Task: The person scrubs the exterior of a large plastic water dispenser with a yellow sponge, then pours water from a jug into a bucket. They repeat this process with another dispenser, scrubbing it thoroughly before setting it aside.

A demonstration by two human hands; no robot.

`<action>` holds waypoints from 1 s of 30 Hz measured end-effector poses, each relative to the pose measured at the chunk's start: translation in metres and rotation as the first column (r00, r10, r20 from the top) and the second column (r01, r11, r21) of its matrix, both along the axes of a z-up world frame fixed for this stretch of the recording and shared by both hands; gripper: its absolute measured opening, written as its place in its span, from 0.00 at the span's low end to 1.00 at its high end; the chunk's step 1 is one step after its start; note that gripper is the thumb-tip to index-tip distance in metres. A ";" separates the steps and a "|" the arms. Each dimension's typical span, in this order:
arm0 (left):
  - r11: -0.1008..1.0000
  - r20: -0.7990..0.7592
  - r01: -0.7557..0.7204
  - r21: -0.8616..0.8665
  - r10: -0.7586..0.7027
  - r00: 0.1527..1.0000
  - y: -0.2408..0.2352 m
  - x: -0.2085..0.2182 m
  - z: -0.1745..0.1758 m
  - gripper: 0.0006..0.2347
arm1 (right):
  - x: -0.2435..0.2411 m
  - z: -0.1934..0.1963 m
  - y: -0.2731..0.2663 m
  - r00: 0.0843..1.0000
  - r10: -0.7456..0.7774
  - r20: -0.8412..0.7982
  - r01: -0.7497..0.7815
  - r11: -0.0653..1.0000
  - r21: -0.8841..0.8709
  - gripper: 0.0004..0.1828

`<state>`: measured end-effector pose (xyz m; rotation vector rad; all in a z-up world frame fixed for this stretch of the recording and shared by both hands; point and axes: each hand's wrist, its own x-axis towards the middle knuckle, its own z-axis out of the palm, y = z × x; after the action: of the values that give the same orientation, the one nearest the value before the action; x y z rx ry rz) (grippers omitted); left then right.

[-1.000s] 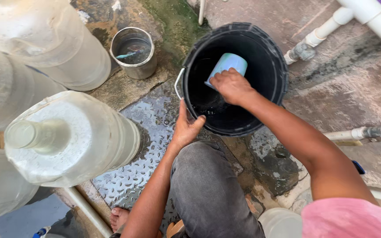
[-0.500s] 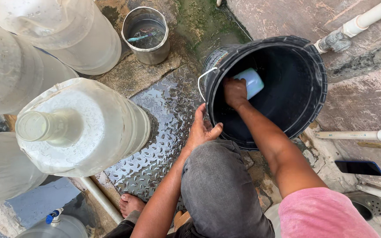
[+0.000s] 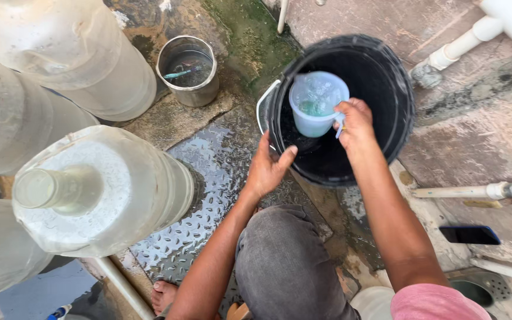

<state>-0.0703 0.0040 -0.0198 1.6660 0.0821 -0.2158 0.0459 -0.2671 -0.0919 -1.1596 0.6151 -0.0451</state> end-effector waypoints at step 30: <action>0.744 -0.239 -0.664 0.076 0.660 0.712 0.176 -0.215 -0.005 0.18 | -0.030 -0.205 0.215 0.904 0.421 0.070 -0.426 0.880 0.211 0.20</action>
<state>-0.2853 0.1798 -0.0252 1.4818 0.8653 0.1284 0.0156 -0.0519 -0.2966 -1.0513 0.3236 0.3783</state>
